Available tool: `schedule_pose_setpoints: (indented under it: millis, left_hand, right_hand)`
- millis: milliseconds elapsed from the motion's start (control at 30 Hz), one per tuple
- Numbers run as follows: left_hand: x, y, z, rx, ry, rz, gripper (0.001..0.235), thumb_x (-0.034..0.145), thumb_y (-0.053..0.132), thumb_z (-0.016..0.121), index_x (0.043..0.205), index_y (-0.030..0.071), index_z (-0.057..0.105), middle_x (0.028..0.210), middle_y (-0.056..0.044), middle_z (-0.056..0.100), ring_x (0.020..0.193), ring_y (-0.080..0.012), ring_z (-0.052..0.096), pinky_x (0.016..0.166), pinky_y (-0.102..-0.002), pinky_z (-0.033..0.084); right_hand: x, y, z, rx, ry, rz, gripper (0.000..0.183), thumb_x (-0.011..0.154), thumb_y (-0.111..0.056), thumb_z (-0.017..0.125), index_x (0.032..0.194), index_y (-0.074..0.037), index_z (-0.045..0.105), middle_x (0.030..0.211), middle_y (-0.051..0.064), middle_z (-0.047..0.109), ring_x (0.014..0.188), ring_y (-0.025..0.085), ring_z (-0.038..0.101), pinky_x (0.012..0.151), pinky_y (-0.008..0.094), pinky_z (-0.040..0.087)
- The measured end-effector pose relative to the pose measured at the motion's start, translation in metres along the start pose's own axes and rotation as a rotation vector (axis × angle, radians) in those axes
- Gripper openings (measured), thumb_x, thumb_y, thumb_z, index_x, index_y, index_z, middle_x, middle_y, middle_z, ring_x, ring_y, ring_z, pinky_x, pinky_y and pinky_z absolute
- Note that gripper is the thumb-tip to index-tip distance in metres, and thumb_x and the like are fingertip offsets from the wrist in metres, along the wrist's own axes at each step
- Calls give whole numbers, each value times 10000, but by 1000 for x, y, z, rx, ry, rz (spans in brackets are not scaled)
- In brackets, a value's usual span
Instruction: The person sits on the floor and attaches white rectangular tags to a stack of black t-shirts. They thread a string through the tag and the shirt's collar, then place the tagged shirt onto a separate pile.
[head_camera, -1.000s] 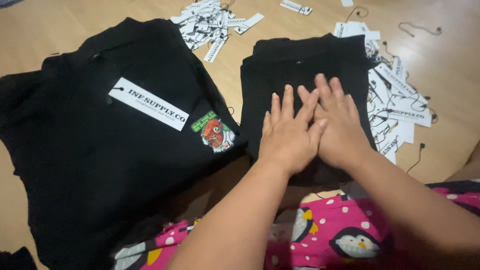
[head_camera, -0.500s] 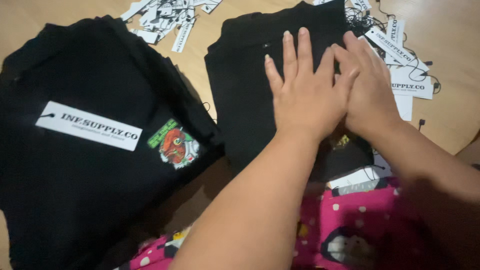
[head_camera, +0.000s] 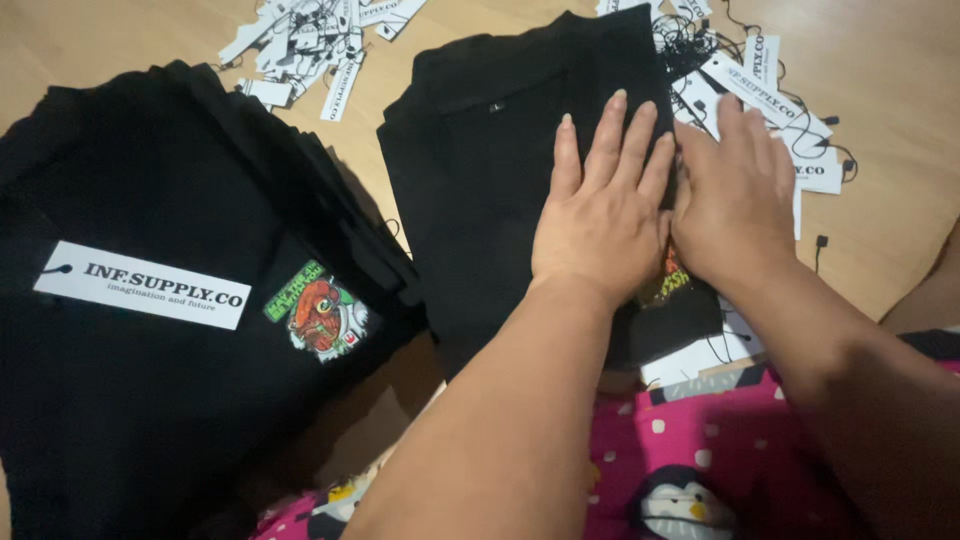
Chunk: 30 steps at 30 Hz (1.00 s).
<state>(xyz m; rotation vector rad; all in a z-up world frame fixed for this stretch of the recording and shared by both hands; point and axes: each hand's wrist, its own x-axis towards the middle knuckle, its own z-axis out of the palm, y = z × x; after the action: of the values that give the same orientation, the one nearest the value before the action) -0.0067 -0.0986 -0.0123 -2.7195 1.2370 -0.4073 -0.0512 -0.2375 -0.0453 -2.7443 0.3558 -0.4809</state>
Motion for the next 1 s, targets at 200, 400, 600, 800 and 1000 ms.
schedule_pose_setpoints:
  millis: [200, 400, 600, 800, 1000]
  left_hand:
    - [1, 2, -2, 51, 10, 4, 653, 998, 534, 438, 1586, 251, 394, 1677, -50, 283, 1555, -318, 215, 1252, -651, 143]
    - [6, 8, 13, -9, 366, -3, 302, 911, 270, 541, 1158, 160, 674, 1240, -107, 587, 1078, -308, 519, 1143, -715, 356]
    - [2, 3, 9, -191, 243, 2, 283, 799, 311, 668, 1049, 181, 691, 1420, -96, 558, 1227, -304, 504, 1232, -684, 235]
    - [-1, 1, 8, -244, 317, 5, 160, 893, 280, 619, 947, 152, 700, 1406, -101, 583, 1263, -310, 521, 1240, -662, 239]
    - [-2, -5, 2, -335, 329, 8, 296, 897, 369, 661, 1092, 148, 690, 1338, -55, 595, 1279, -278, 534, 1250, -645, 241]
  right_hand:
    - [4, 21, 10, -121, -102, 170, 538, 934, -247, 583, 1462, -149, 602, 1648, 310, 275, 1470, 527, 215, 1114, 682, 150]
    - [12, 17, 0, -281, -415, 316, 209, 915, -245, 650, 1091, -205, 755, 1240, 94, 684, 1164, 434, 598, 857, 546, 512]
    - [14, 5, -8, -121, -342, 391, 365, 757, -15, 540, 935, -210, 792, 992, 191, 726, 992, 480, 650, 669, 581, 525]
    - [11, 43, 16, -115, -186, 361, 330, 826, -130, 637, 1131, -217, 729, 1054, 121, 747, 911, 443, 687, 643, 563, 533]
    - [15, 71, 21, -266, 268, -5, 343, 826, -99, 694, 1108, -230, 838, 1057, 59, 755, 922, 355, 696, 670, 499, 532]
